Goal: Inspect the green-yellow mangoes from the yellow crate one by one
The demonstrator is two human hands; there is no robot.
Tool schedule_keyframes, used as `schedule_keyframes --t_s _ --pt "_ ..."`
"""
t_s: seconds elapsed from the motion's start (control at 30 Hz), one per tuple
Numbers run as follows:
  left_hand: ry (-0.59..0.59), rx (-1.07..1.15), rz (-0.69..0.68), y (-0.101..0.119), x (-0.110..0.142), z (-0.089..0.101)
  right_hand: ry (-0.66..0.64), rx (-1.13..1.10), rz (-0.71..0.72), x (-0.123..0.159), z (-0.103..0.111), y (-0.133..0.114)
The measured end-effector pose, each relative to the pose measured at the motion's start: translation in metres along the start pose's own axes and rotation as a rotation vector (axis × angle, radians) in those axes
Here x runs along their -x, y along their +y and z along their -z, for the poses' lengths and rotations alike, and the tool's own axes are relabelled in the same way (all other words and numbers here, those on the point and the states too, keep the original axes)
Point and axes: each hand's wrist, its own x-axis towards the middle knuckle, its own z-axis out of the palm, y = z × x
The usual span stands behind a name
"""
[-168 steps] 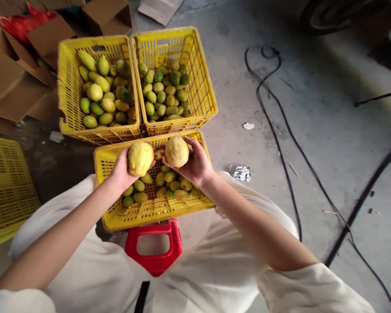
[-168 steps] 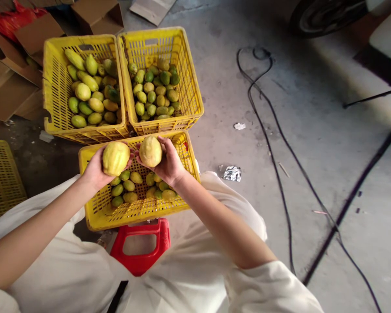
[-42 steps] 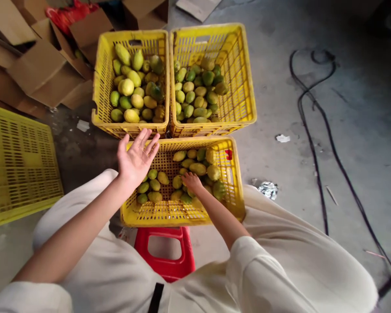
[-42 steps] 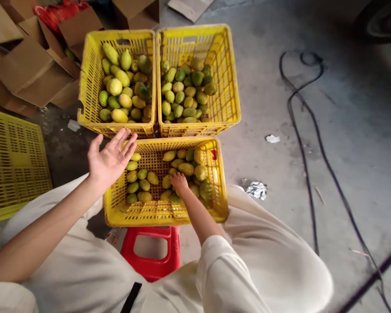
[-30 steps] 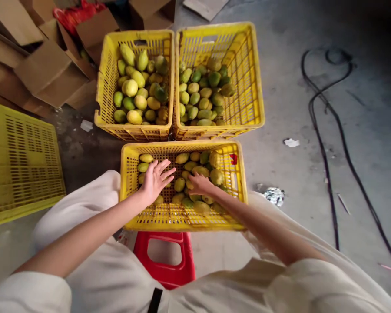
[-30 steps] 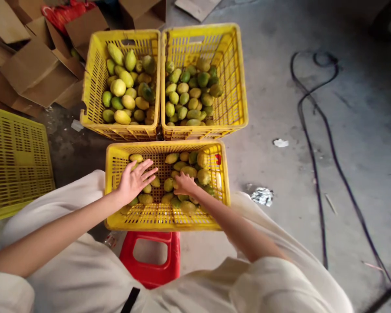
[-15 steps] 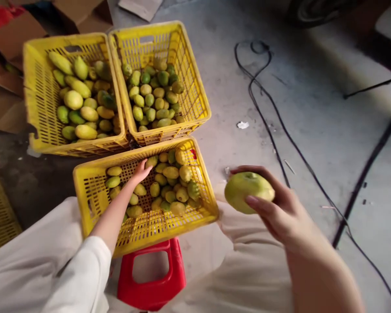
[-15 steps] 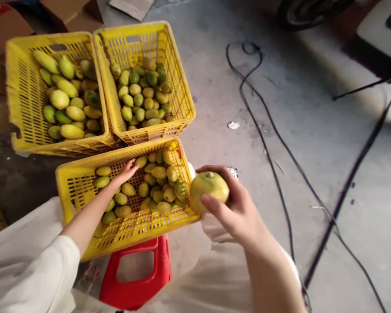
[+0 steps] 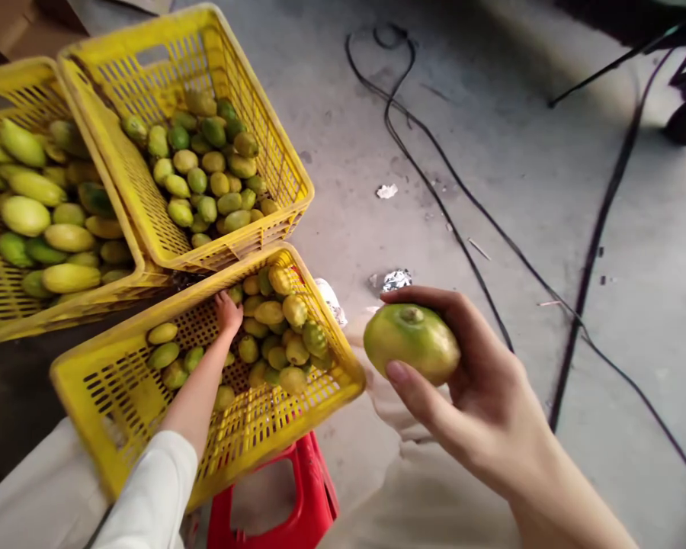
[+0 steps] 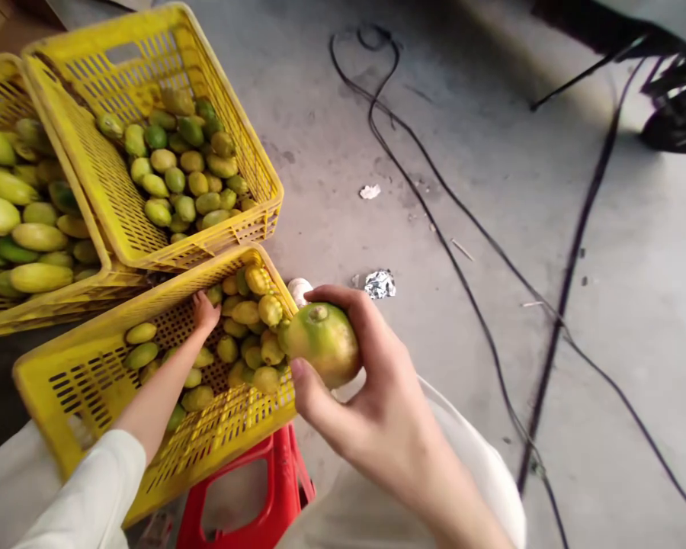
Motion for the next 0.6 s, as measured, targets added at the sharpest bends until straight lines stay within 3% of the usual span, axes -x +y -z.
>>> schedule_keyframes --t_s 0.2,0.33,0.47,0.6 --pt "0.018 -0.028 0.025 -0.001 0.0 0.002 -0.07 -0.02 -0.052 -0.01 0.004 -0.001" --pt "-0.011 -0.018 0.051 -0.004 0.01 0.017 -0.1 -0.136 -0.108 -0.012 0.0 -0.002" --pt "-0.08 0.041 -0.015 -0.013 0.037 0.052 -0.111 -0.278 -0.185 -0.014 -0.006 0.004" --pt "-0.163 0.133 -0.066 -0.019 0.084 0.107 -0.149 -0.461 -0.313 -0.017 -0.017 0.006"
